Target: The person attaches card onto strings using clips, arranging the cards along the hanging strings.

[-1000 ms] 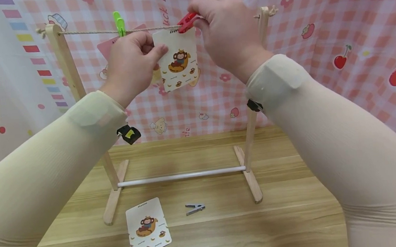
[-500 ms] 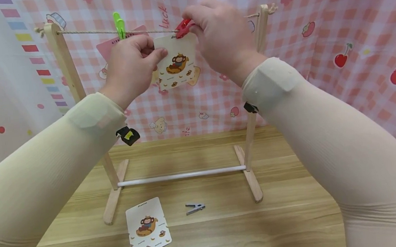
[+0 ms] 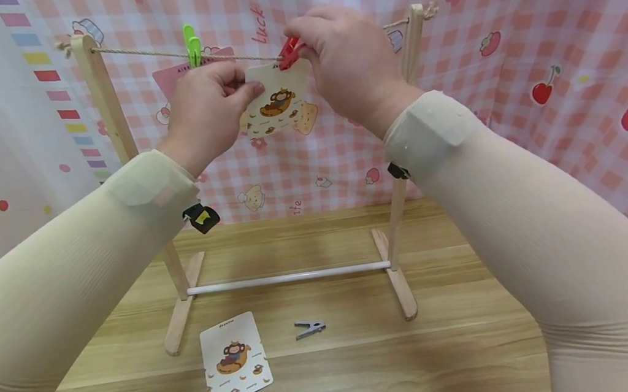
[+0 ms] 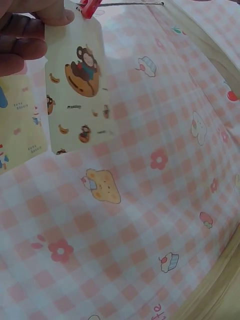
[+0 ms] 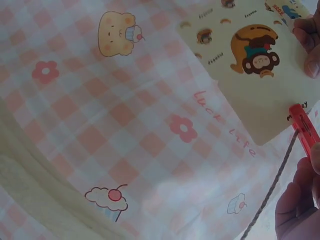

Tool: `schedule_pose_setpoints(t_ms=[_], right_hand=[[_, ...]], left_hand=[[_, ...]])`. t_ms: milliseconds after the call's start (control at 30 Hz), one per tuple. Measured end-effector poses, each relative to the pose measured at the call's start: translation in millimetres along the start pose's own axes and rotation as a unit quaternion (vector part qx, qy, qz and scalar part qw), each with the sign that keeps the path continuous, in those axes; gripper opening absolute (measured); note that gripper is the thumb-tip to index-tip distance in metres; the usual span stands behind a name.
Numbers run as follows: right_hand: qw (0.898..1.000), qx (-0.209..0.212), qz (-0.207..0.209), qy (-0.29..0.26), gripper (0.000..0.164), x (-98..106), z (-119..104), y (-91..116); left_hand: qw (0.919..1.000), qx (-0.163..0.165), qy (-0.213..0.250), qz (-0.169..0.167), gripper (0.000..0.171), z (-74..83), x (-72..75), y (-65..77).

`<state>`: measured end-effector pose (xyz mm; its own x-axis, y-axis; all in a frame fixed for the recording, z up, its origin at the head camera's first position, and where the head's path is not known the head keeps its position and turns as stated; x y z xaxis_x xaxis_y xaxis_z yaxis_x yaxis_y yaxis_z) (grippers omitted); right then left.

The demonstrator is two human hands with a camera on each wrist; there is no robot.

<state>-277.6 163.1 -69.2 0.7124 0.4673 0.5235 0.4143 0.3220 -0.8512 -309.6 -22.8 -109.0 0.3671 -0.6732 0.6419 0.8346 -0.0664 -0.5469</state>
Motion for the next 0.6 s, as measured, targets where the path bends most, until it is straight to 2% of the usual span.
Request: schedule_pose_setpoints(t_ms=[333, 600], right_hand=[[1.0, 0.008, -0.011, -0.012, 0.027, -3.4, 0.2, 2.1], [0.999, 0.048, 0.001, 0.011, 0.037, -6.3, -0.6, 7.1]], left_hand=[[1.0, -0.002, 0.001, -0.002, 0.027, -1.8, -0.8, 3.0], [0.9999, -0.001, 0.01, 0.001, 0.025, -3.1, -1.4, 6.2]])
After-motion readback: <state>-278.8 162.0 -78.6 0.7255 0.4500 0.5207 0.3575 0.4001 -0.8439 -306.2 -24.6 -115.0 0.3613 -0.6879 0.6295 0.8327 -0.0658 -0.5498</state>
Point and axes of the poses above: each hand's wrist, its own y-axis away from the middle knuckle, its own x-axis out of the back of the hand, z = x × y, the point moved 4 cm from there along -y, towards the middle knuckle, and after that the axes turned 7 degrees about z, right-handed, at the moved point
